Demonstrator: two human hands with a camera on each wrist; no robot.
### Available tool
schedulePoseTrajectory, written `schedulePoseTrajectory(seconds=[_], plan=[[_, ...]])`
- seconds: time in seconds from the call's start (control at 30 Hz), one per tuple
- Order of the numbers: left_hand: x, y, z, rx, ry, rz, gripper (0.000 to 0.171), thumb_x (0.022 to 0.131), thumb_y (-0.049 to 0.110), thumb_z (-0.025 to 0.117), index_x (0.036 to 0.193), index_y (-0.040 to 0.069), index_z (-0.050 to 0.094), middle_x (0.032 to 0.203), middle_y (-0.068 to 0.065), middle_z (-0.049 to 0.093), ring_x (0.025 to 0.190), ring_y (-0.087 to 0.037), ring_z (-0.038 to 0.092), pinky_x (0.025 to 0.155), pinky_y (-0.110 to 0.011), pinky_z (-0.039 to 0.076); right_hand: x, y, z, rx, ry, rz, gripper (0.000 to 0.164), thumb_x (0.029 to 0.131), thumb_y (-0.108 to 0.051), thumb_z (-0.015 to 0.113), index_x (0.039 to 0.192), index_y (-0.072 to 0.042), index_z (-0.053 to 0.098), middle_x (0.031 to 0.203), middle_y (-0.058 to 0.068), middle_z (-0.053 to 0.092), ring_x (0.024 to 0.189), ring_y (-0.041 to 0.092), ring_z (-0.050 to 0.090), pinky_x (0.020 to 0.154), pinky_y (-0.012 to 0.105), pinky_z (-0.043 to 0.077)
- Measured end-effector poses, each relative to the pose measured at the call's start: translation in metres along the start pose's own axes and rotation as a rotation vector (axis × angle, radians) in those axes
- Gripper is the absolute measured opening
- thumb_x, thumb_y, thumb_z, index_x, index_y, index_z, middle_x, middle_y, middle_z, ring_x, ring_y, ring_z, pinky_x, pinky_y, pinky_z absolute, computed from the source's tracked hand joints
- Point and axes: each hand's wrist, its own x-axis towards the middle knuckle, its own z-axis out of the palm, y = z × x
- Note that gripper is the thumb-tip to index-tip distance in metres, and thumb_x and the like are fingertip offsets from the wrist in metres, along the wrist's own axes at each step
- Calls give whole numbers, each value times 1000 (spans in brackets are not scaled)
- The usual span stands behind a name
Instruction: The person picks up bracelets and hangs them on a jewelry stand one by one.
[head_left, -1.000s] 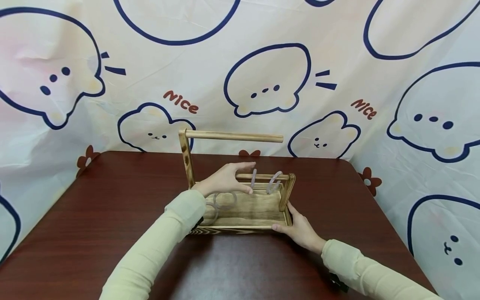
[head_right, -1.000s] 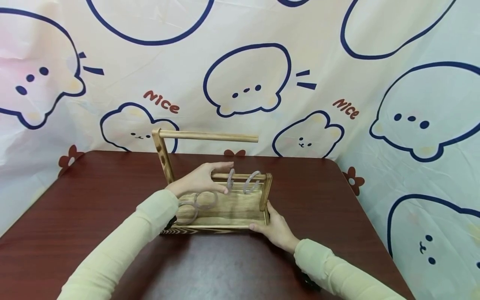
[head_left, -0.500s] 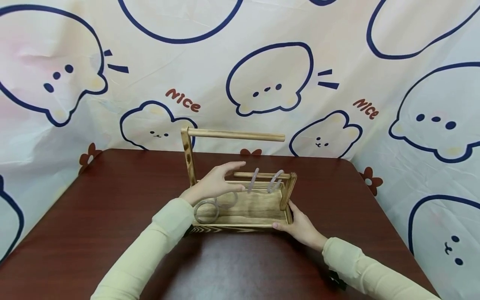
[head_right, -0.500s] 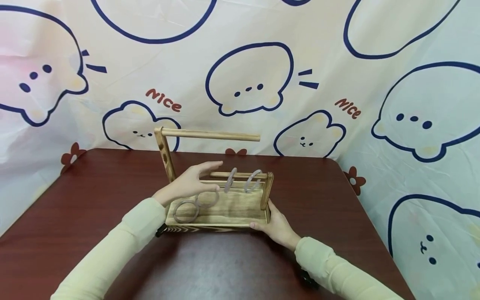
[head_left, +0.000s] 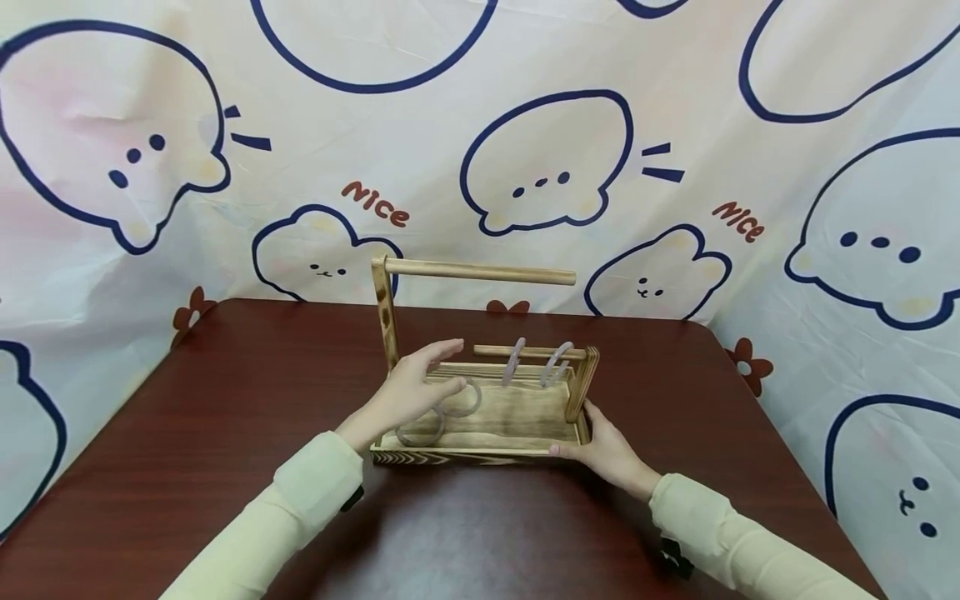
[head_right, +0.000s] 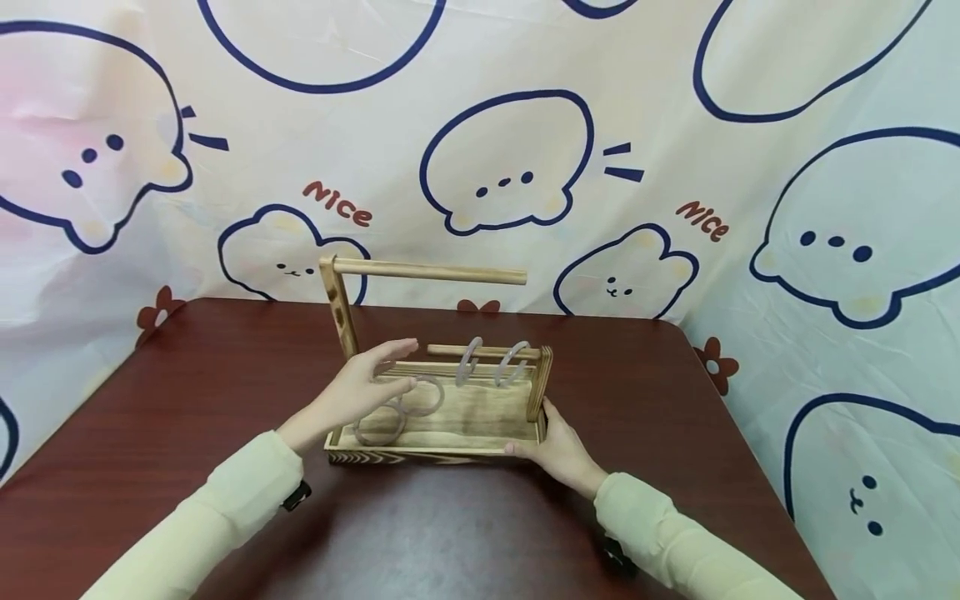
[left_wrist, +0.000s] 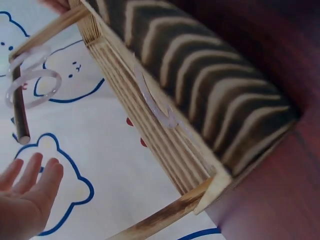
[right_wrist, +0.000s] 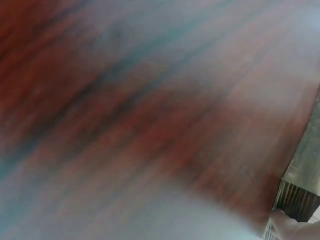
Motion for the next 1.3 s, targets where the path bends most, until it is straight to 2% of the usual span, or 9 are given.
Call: schedulePoseTrajectory(seconds=[0.23,0.43,0.57,0.73,0.8,0.9,1.1,1.17,1.3], plan=[[-24,-6,4,-19,48,-41,49,86,15,63,133,10,48,132,-9,52,122,-25,48,100,-39,40,0,-3,-7,124,25,19,94,79,-30,72,145,1,13,146,24,26,135,35,27,104,48,32],[-41,-8,6,-149,78,-85,43,86,11,62,127,6,53,126,-14,55,119,-27,50,99,-40,40,-6,-5,-12,167,48,42,88,81,-29,70,145,0,17,147,22,25,135,33,28,104,44,33],[-49,-11,6,-177,111,-78,35,85,6,61,120,4,58,121,-16,58,113,-30,54,93,-40,45,-15,-4,-15,182,62,30,80,83,-23,68,143,1,21,146,22,27,134,34,29,105,43,33],[-51,-24,3,-108,152,38,30,84,-2,59,114,3,62,114,-12,62,108,-27,57,90,-39,48,-28,-3,-18,180,85,0,71,84,-16,67,140,2,28,141,22,37,130,34,36,104,42,35],[-50,-31,0,-41,177,86,30,83,-3,59,112,5,64,111,-8,63,107,-23,57,90,-39,47,-33,-4,-19,169,98,-20,67,84,-15,67,138,1,33,139,21,41,128,32,39,103,41,36],[-53,-43,-7,40,217,108,28,84,-1,60,111,7,64,111,-7,64,105,-21,58,89,-40,47,-40,-8,-18,148,109,-60,58,84,-15,66,134,-1,41,135,18,46,125,30,44,100,39,39],[-55,-59,-19,121,253,92,29,86,5,61,114,13,62,113,-4,63,109,-19,55,90,-42,43,-49,-16,-20,89,135,-187,44,84,-12,66,125,-3,53,127,15,55,117,27,53,94,36,45],[-55,-63,-21,121,255,77,31,86,2,59,115,10,62,114,-5,62,111,-20,53,92,-43,42,-49,-19,-20,78,136,-212,43,84,-13,67,123,-3,55,125,13,57,115,27,54,92,36,46],[-55,-68,-23,76,244,-3,33,87,3,57,120,4,58,122,-10,58,116,-30,50,94,-49,42,-46,-24,-19,84,112,-230,43,85,-17,66,124,-4,55,124,14,58,113,28,55,90,36,47]])
